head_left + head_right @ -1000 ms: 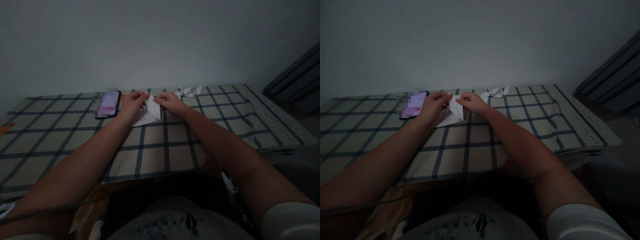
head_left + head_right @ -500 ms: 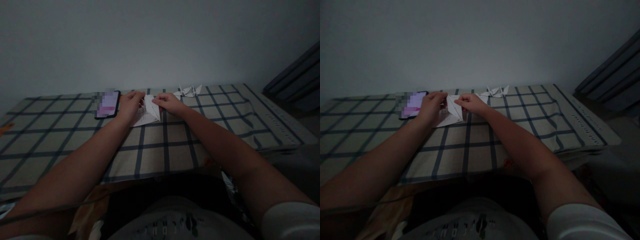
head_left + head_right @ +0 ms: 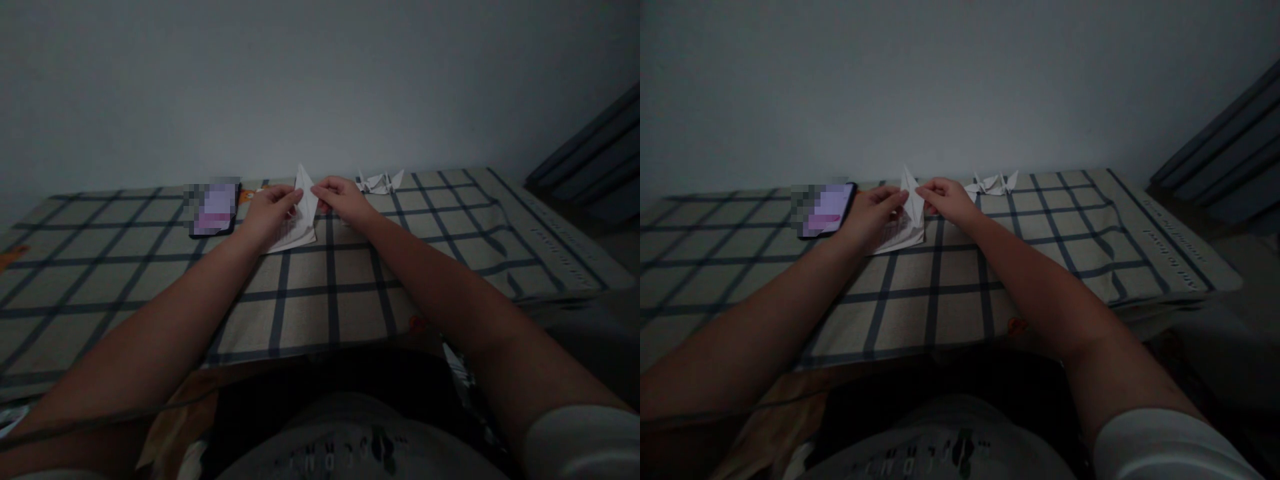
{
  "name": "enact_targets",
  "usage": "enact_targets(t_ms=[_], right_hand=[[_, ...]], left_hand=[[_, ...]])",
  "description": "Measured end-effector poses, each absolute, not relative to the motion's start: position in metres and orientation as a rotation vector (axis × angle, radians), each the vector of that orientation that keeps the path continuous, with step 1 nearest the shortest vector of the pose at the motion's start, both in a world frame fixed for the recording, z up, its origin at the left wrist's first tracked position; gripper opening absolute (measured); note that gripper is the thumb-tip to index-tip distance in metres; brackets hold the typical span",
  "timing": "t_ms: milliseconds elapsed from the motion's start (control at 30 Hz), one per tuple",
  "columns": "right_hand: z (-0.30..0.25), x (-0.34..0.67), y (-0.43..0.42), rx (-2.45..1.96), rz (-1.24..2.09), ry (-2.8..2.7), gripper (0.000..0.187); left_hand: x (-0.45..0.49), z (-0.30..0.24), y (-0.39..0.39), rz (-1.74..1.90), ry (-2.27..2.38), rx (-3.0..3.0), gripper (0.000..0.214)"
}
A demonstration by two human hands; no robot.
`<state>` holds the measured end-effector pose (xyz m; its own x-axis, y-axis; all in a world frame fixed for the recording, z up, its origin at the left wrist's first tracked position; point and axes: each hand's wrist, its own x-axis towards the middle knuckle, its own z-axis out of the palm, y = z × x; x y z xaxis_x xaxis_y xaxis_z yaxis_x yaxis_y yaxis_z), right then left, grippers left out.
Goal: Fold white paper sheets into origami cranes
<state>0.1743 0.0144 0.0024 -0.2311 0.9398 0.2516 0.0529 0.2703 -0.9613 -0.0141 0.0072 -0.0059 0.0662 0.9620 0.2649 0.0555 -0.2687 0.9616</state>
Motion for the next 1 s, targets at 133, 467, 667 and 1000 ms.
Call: enact_targets(t_ms=[133, 467, 667, 1000], right_hand=[[0.0032, 0.1742, 0.0139, -0.889, 1.151, -1.550, 0.036], [0.0065, 0.1736, 0.0079, -0.866, 1.166, -1.617, 0.033], [0.0021, 0.1729, 0.0129, -0.831, 1.167, -1.588, 0.034], [0.0051, 0.1733, 0.0095, -0.842, 1.112, -1.597, 0.052]], left_hand=[[-0.0131, -0.0045, 0.0060, 1.356, 1.015, 1.446, 0.025], [-0.0096, -0.0046, 0.0055, 1.341, 0.947, 1.370, 0.037], [-0.0080, -0.0029, 0.0032, 1.347, 0.977, 1.312, 0.039], [-0.0087, -0.0043, 0.0009, 1.301, 0.916, 1.285, 0.024]])
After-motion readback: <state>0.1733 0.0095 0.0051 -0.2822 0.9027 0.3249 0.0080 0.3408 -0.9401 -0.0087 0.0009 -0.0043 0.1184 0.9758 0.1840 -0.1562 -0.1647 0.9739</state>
